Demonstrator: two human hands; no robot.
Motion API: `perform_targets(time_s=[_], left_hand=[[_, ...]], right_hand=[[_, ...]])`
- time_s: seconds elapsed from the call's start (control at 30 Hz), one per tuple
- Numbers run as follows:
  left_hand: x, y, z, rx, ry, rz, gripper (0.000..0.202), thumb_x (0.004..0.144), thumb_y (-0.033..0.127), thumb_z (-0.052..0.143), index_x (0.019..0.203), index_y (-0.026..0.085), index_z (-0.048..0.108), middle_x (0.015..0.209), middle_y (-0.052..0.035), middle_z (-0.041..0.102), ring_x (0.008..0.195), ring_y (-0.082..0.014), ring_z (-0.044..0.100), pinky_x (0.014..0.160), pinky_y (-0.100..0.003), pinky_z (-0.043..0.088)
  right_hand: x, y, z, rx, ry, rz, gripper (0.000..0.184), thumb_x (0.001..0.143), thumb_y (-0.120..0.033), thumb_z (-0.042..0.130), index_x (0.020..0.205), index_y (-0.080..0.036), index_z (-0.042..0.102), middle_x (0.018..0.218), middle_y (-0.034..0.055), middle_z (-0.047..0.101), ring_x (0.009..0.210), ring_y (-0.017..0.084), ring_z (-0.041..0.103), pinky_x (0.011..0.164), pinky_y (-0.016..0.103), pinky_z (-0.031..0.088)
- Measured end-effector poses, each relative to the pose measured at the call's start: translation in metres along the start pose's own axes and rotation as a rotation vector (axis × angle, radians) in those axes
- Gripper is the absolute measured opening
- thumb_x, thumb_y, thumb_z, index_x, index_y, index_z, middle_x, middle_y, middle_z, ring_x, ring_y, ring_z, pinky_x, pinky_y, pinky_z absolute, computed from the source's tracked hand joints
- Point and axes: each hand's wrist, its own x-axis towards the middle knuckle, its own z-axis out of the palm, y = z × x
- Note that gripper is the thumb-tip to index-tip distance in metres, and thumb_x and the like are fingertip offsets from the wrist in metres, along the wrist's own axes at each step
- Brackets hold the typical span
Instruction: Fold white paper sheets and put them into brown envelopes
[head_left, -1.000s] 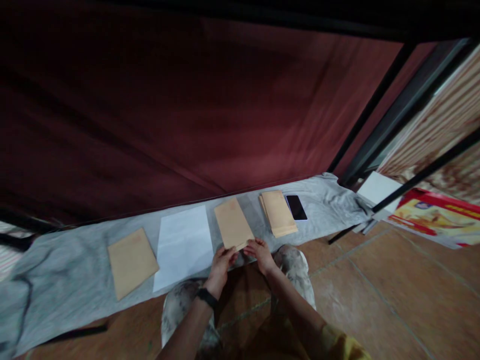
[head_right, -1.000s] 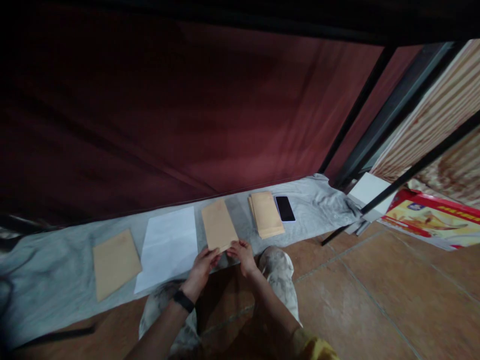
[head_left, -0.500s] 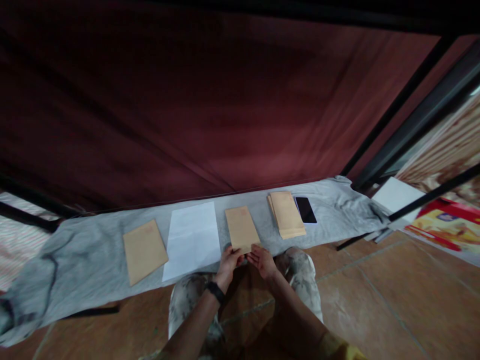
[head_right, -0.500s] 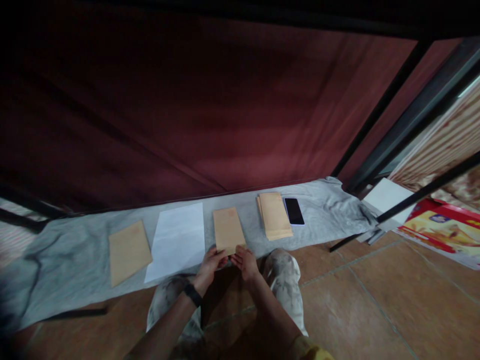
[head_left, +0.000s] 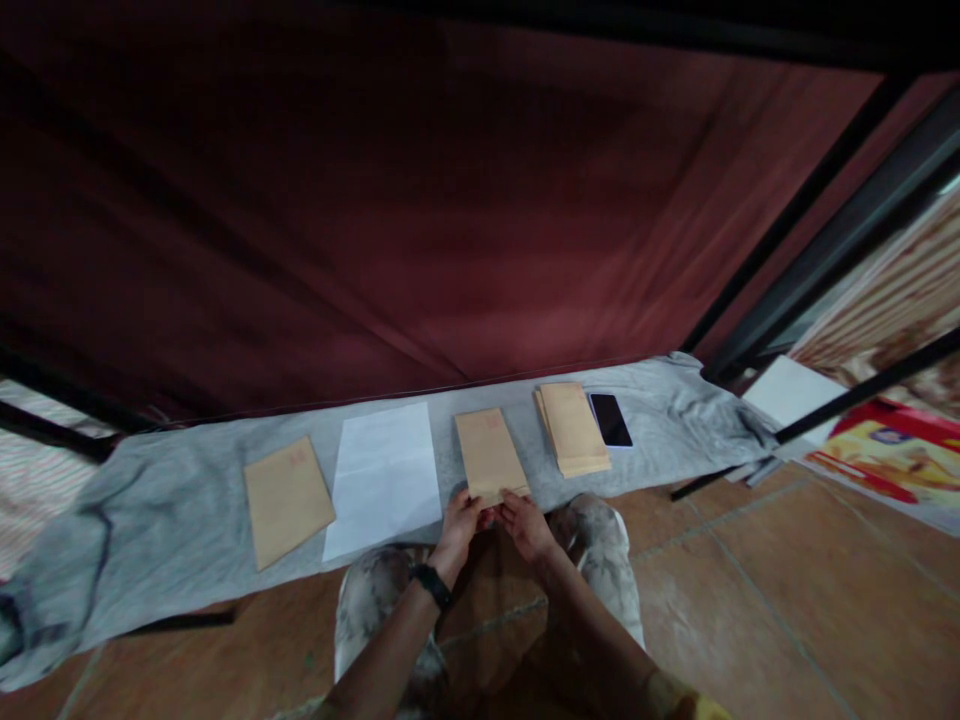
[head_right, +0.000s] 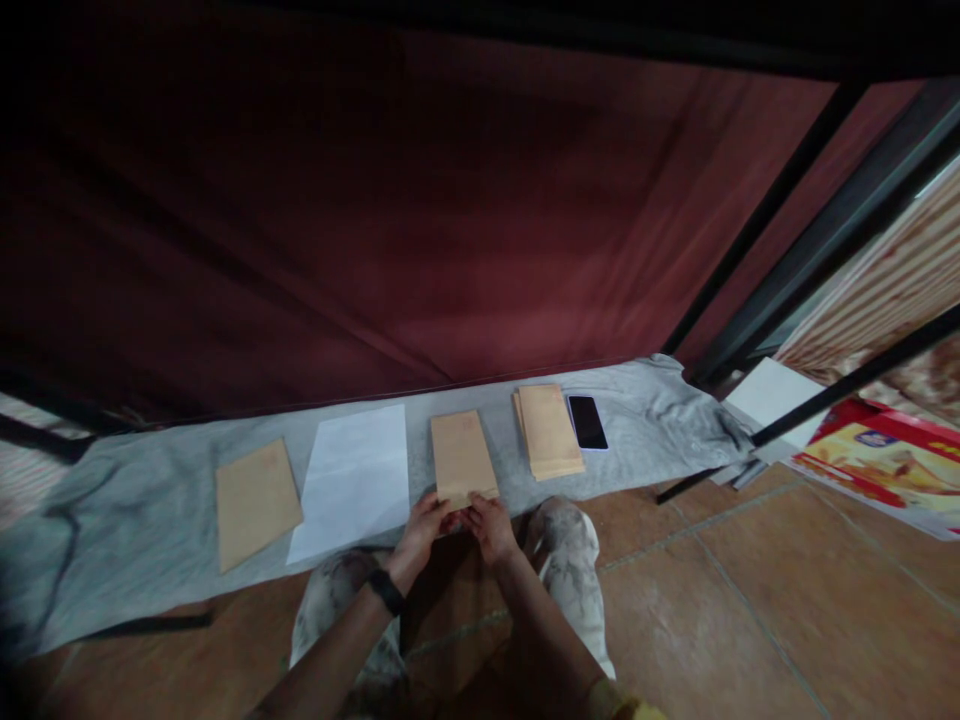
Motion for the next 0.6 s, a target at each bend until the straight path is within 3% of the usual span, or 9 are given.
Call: perform_targets(time_s=[0.17,0.27,0.33,0.43,0.53,0.6], left_hand=[[-0.006,0.004,0.0,-0.012,0.026,-0.008,0.049,0.064,0.057,0.081,0.086,0.018,0.06,0.06,0.0016,0.065,0.05,-0.0134,0.061,0.051,-0.025,0.049],[-0.013,0.016,0.002,-0.053,0.05,0.012,0.056,0.068,0.063,0.078,0.096,0.019,0.059,0.075,-0.0028,0.07,0.065,-0.0164,0.068,0.061,-0.028,0.054],[-0.019,0.029,0.009,-0.114,0.042,0.013,0.059,0.07,0.065,0.077,0.104,0.02,0.06,0.09,-0.0072,0.072,0.079,-0.0191,0.071,0.069,-0.031,0.056],[-0.028,0.048,0.023,-0.193,-0.042,-0.017,0.063,0.071,0.067,0.074,0.113,0.023,0.059,0.104,-0.0089,0.072,0.09,-0.0219,0.072,0.073,-0.033,0.056],[-0.032,0.057,0.036,-0.223,-0.091,0.03,0.059,0.066,0.053,0.082,0.111,0.024,0.059,0.109,-0.0071,0.072,0.095,-0.0226,0.071,0.073,-0.031,0.055],[-0.031,0.056,0.039,-0.221,-0.07,0.058,0.056,0.061,0.038,0.086,0.109,0.023,0.06,0.109,-0.0062,0.073,0.097,-0.0228,0.07,0.074,-0.031,0.054]], right_hand=[[0.004,-0.015,0.006,-0.28,0.105,-0.261,0.028,0.074,-0.047,0.073,0.073,-0.02,0.065,0.073,0.0032,0.071,0.069,0.021,0.068,0.073,0.037,0.057],[0.003,-0.031,0.006,-0.455,0.139,-0.397,0.027,0.08,-0.044,0.068,0.071,-0.019,0.068,0.07,0.0035,0.07,0.07,0.021,0.066,0.075,0.036,0.055],[-0.003,-0.041,0.005,-0.681,0.11,-0.541,0.02,0.087,-0.033,0.061,0.089,-0.019,0.075,0.089,0.006,0.074,0.083,0.022,0.068,0.084,0.036,0.054],[-0.017,-0.049,0.007,-1.162,0.036,-0.777,0.044,0.089,-0.014,0.05,0.129,-0.025,0.066,0.124,0.0079,0.069,0.107,0.023,0.066,0.097,0.037,0.051],[-0.028,-0.05,0.009,-1.439,0.002,-0.867,0.056,0.088,-0.007,0.048,0.14,-0.027,0.058,0.13,0.0082,0.066,0.116,0.024,0.062,0.1,0.037,0.051],[-0.031,-0.049,0.008,-1.48,-0.031,-0.909,0.057,0.088,-0.006,0.048,0.141,-0.027,0.057,0.132,0.0082,0.064,0.121,0.024,0.059,0.104,0.038,0.05]])
